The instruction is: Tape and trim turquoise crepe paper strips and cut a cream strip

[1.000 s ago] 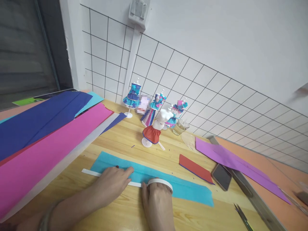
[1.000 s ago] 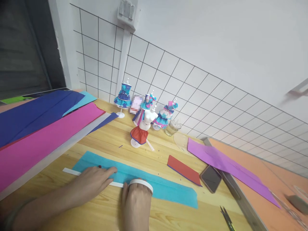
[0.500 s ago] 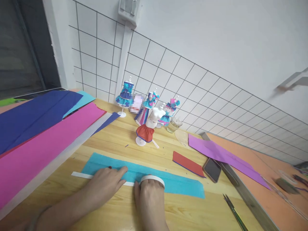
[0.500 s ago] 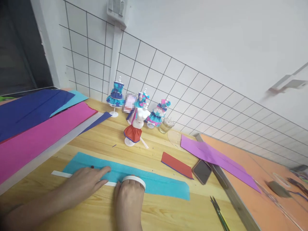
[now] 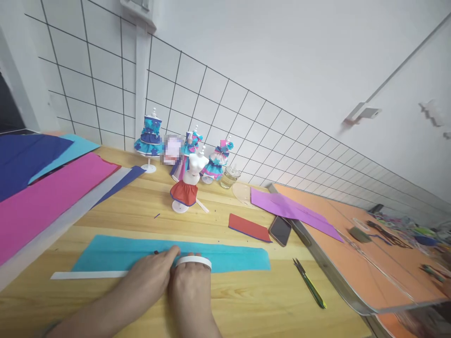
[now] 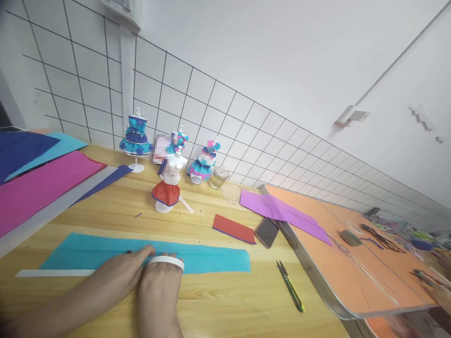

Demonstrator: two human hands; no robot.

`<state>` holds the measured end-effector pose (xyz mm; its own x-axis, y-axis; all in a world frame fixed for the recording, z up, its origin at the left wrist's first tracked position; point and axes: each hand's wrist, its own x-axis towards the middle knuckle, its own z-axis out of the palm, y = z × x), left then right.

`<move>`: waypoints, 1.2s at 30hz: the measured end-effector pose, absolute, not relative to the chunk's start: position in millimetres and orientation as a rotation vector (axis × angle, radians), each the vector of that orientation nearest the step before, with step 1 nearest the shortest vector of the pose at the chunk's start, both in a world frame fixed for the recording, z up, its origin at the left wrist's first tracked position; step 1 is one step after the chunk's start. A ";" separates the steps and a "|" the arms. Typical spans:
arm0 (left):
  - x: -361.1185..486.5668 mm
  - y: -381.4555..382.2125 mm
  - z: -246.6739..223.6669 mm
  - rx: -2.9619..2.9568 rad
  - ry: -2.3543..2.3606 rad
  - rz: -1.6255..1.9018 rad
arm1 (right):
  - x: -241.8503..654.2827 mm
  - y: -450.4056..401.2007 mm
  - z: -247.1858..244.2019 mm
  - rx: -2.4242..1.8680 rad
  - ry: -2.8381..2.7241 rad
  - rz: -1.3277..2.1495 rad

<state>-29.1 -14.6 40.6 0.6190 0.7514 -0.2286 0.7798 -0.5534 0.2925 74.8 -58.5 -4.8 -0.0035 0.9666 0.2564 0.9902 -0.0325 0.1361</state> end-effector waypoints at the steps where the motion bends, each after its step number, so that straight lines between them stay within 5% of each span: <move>1: -27.9 -15.0 37.9 2.466 1.222 -0.094 | 75.2 -58.1 -5.9 -2.159 -2.122 -0.422; 17: -34.2 -18.7 25.3 2.535 1.211 0.023 | 112.5 -90.4 -26.0 -1.848 -1.866 -0.640; 29: -38.1 -24.3 30.7 2.640 1.130 0.109 | 110.7 -91.5 -57.8 -1.553 -1.611 0.006; 36: -38.9 -24.5 20.1 2.587 1.137 0.111 | 117.5 -78.5 -47.9 -1.560 -1.759 -0.260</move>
<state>-38.9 -24.5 20.1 0.6819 0.7295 -0.0538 0.7053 -0.6361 0.3130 117.5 -78.5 -47.9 0.0321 0.7635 0.6450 0.9174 0.2336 -0.3222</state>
